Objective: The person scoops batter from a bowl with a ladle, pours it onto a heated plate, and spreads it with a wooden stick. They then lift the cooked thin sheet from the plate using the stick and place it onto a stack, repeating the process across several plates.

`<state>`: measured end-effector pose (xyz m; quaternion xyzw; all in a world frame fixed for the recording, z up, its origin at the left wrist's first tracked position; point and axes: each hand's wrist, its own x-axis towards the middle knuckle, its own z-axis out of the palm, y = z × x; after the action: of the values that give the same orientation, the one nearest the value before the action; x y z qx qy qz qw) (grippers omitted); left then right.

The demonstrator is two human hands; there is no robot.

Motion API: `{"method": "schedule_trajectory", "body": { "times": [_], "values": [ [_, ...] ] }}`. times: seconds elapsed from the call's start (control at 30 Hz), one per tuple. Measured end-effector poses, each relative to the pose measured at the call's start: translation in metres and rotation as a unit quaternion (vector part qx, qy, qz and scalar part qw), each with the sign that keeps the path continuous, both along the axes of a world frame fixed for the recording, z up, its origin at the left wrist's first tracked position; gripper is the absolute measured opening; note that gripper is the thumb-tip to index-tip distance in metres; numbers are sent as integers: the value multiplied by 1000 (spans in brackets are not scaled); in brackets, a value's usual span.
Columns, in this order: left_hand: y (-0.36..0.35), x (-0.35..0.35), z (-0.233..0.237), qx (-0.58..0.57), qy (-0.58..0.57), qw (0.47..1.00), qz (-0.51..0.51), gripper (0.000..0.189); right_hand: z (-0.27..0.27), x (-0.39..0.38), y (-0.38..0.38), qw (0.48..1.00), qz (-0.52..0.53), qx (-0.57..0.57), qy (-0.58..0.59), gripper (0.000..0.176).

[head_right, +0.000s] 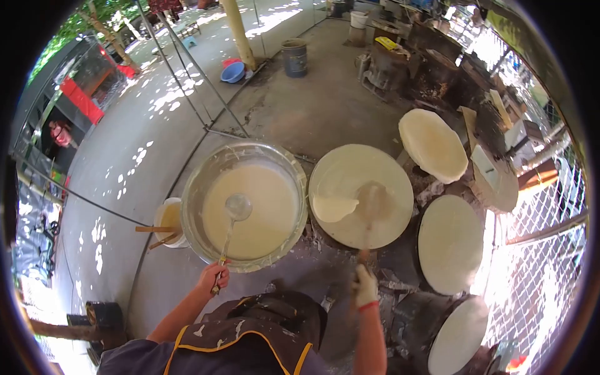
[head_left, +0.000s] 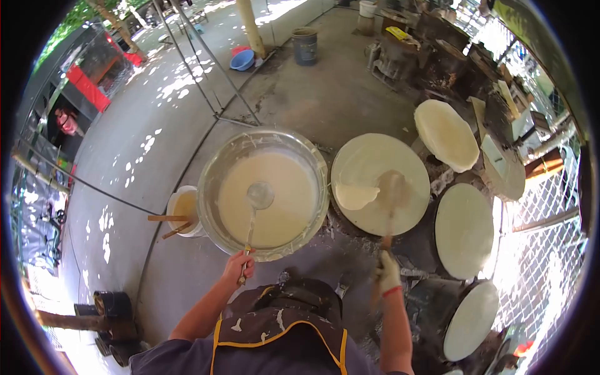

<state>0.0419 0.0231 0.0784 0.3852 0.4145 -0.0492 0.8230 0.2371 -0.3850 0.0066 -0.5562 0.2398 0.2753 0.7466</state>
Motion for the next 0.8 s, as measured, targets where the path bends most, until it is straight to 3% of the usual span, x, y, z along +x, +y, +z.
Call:
{"method": "schedule_trajectory", "body": {
  "times": [0.07,0.17,0.27,0.37,0.47,0.57,0.67,0.8],
  "values": [
    [29,-9,1,-9,4,1000,-19,32,23,-22,90,999,4,25,28,26],
    [66,-23,10,-18,-8,999,-50,34,-5,-9,179,993,56,105,-14,30],
    [94,-37,17,-47,-20,997,-50,35,-6,-19,217,996,-51,-22,-63,33],
    [112,-53,16,-88,-42,995,-34,35,-43,-53,251,964,-193,-176,-47,39],
    [120,-56,10,-97,-37,994,-46,33,-22,-57,284,942,-154,-290,-65,42],
    [124,-55,5,-120,-42,990,-54,30,-57,-39,260,938,-72,-293,-171,40],
    [123,-54,11,-141,-60,986,-67,28,-14,-43,233,962,-197,-186,20,37],
    [112,-50,13,-124,-60,986,-88,28,21,-47,252,956,-280,-84,17,25]
  ]
}}
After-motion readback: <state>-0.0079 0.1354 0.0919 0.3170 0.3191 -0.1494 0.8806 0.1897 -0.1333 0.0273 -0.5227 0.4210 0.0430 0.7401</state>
